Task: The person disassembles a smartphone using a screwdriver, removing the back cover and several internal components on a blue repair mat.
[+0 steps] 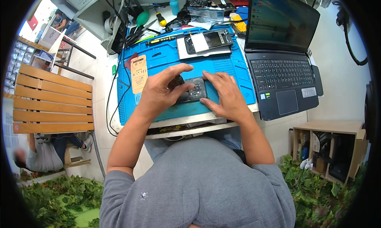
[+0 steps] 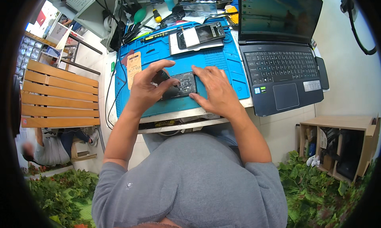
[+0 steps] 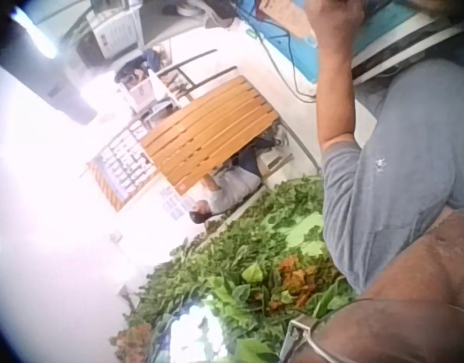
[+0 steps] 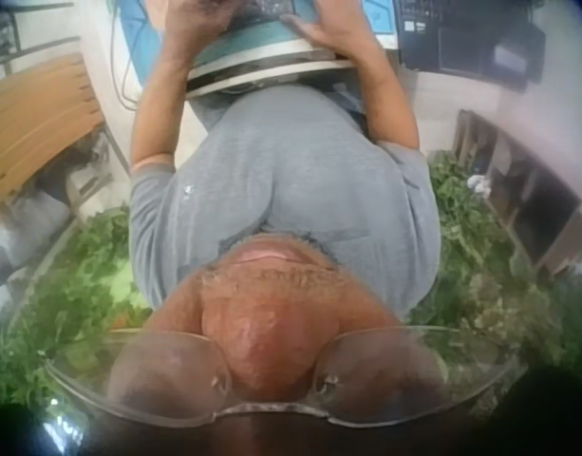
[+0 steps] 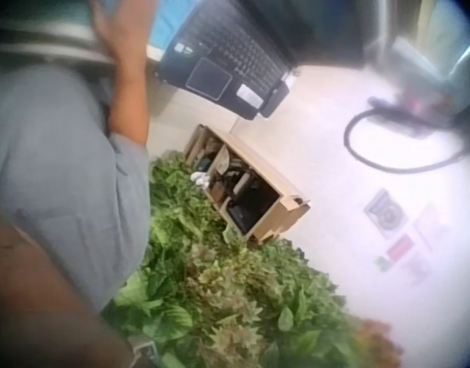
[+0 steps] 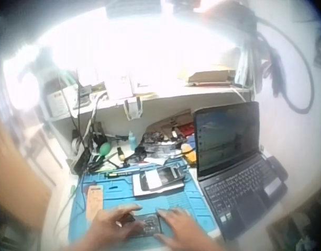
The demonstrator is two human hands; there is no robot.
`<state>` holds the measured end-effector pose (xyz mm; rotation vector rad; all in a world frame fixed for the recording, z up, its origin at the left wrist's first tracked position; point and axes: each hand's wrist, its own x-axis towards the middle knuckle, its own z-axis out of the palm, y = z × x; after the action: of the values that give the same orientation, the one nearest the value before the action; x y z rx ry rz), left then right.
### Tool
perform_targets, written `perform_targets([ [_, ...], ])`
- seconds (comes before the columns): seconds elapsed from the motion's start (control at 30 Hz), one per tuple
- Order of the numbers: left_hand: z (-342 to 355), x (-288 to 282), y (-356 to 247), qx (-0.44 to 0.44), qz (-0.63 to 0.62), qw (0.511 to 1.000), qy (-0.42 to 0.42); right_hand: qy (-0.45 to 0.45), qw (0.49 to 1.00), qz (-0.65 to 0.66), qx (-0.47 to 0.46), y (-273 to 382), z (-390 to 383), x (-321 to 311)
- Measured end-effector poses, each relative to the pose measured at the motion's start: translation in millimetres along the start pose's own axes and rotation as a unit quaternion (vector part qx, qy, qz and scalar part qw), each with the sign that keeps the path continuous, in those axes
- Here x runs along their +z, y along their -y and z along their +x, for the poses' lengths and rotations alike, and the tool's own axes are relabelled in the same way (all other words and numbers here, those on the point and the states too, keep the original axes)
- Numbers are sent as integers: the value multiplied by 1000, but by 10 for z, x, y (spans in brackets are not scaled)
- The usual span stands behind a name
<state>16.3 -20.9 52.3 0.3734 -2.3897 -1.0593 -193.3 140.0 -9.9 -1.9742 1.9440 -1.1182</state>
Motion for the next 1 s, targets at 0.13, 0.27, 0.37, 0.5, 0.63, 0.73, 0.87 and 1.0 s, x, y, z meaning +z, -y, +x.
perform_targets([
  [0.13,36,19,-3,17,-72,997,4,5,1000,0,1,10,0,-2],
  [0.27,61,-61,-72,-31,-11,999,16,5,1000,3,3,7,4,8],
  [0.37,57,-11,-68,-25,-32,999,11,3,1000,3,0,9,-8,-1],
  [0.5,83,-43,-113,-18,-4,1000,4,-4,1000,4,-6,-5,-14,8],
  [0.63,32,-84,-141,-27,15,999,29,-3,1000,5,-5,11,-3,10],
  [0.73,100,-81,-168,15,10,1000,10,-7,1000,8,-4,15,-9,-5],
  [0.87,66,-74,-167,7,3,1000,31,-7,1000,-5,-16,-1,-19,-11],
  [1.0,53,-78,-155,18,4,1000,22,8,1000,-14,-9,46,-9,-32],
])
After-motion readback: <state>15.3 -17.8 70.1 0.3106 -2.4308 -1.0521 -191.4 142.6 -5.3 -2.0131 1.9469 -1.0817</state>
